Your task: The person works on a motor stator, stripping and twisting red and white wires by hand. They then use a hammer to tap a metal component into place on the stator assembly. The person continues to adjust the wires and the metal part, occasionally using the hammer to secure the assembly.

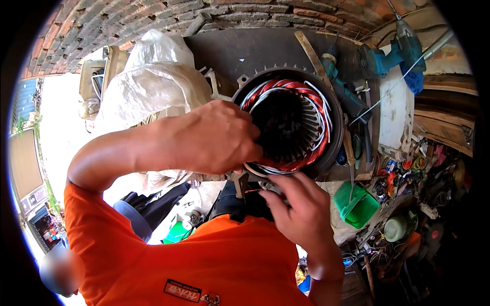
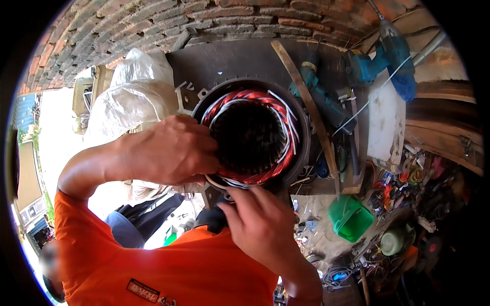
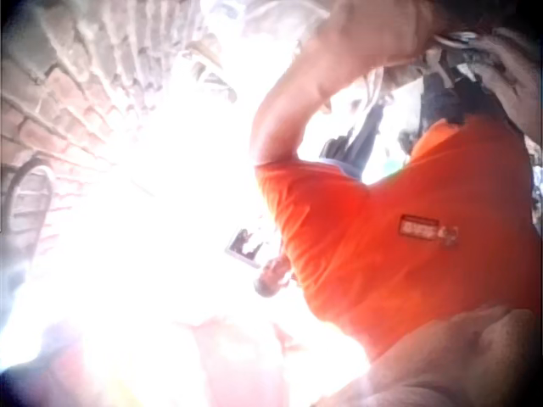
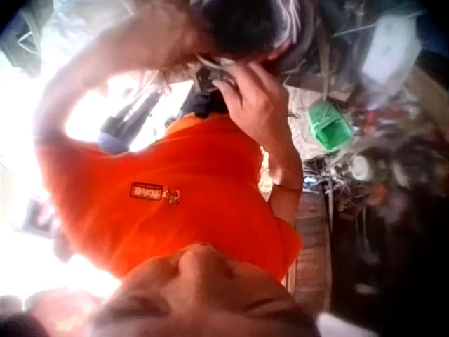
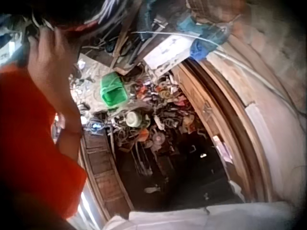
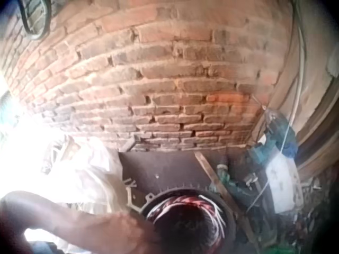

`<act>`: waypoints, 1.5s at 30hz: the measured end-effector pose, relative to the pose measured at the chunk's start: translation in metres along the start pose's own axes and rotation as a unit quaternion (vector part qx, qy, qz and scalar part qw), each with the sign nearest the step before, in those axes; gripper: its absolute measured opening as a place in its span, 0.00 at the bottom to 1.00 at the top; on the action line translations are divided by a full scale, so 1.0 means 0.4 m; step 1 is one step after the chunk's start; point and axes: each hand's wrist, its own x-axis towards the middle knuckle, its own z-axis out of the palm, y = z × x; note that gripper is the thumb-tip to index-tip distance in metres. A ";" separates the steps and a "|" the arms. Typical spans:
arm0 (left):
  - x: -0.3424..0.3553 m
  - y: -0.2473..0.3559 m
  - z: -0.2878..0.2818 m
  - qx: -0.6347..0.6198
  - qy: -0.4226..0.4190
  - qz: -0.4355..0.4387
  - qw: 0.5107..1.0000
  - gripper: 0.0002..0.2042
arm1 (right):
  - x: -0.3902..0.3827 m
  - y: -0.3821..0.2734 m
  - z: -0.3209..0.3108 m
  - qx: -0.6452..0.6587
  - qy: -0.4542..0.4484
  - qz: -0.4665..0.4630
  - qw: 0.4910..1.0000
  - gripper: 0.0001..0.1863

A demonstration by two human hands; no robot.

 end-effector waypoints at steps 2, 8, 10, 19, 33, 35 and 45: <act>-0.007 -0.012 -0.001 0.002 0.006 0.028 1.000 0.06 | 0.046 -0.017 0.015 -0.056 -0.061 0.011 0.996 0.09; -0.022 -0.029 0.015 -0.025 0.034 0.051 0.998 0.07 | 0.092 -0.022 0.049 -0.064 -0.091 0.027 0.993 0.06; -0.026 -0.027 0.020 -0.028 0.039 0.043 0.998 0.07 | 0.094 -0.020 0.050 -0.064 -0.089 0.023 0.994 0.07; -0.032 -0.031 0.026 -0.052 0.061 0.038 0.996 0.08 | 0.091 -0.009 0.022 -0.081 -0.113 0.011 0.990 0.07; -0.026 0.007 0.026 -0.094 0.069 -0.003 0.993 0.07 | -0.105 0.044 -0.053 0.148 0.299 0.151 0.930 0.05; -0.015 0.029 0.019 -0.097 0.059 -0.026 0.993 0.07 | -0.215 0.111 -0.035 0.226 0.361 0.203 0.882 0.09; 0.021 0.061 0.043 -0.041 0.077 -0.002 0.996 0.10 | -0.390 0.214 0.257 0.392 0.305 0.289 0.819 0.06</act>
